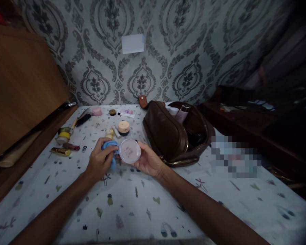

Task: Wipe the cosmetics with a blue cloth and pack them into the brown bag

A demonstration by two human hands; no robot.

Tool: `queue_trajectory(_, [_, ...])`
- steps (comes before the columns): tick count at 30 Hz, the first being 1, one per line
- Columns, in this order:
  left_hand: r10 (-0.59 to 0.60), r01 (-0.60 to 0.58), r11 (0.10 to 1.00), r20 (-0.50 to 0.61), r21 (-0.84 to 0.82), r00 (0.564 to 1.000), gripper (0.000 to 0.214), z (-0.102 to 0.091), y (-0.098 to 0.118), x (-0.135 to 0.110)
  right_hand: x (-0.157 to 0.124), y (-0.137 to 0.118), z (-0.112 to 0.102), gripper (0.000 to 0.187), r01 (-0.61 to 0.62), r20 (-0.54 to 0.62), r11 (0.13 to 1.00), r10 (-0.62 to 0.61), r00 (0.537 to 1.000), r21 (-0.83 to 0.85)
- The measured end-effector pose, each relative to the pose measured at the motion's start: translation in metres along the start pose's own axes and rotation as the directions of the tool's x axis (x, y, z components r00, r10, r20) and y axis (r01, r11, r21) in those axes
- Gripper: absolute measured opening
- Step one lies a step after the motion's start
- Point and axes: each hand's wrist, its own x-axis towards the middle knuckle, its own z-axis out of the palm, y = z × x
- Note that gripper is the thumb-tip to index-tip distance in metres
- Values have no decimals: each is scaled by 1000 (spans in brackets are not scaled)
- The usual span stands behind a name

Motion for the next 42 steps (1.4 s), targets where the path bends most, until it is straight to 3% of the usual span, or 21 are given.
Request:
queue_trajectory(7, [-21,22,997,-15,75,1000,21,-2,2,3,2,3,0,31,22,-21,1000,-22,1000,1])
queue_trajectory(16, [-7,7,1000,10,-24,1000,23,-4,13,4,3,6,6,34,91,43,996,-90,995,-26])
queue_trajectory(20, [109,-97,985,78,-140,991,27,-6,23,4,4,5,5,26,94,-1,996,-94,996,0])
queue_trajectory(23, [241,-211,956,135,-205,961,31,-8,28,5,6,3,1,19,61,-32,998,-60,998,22])
queue_trajectory(26, [265,-232,951,150,-204,953,30,-7,25,5,7,2,-3,25,37,-46,999,-35,998,40])
queue_trajectory(31, [110,-98,991,135,-93,985,28,-7,16,2,9,4,-5,36,17,-44,1000,-17,999,-8])
queue_trajectory(35, [-65,72,996,126,-48,990,25,-5,15,1,7,8,-2,46,85,30,991,-83,996,-101])
queue_trajectory(39, [-246,267,958,177,-101,953,38,1,18,3,3,6,2,53,86,16,986,-84,996,-146])
queue_trajectory(42, [-371,432,884,295,-180,881,42,6,17,3,1,6,3,51,69,-2,982,-71,997,-177])
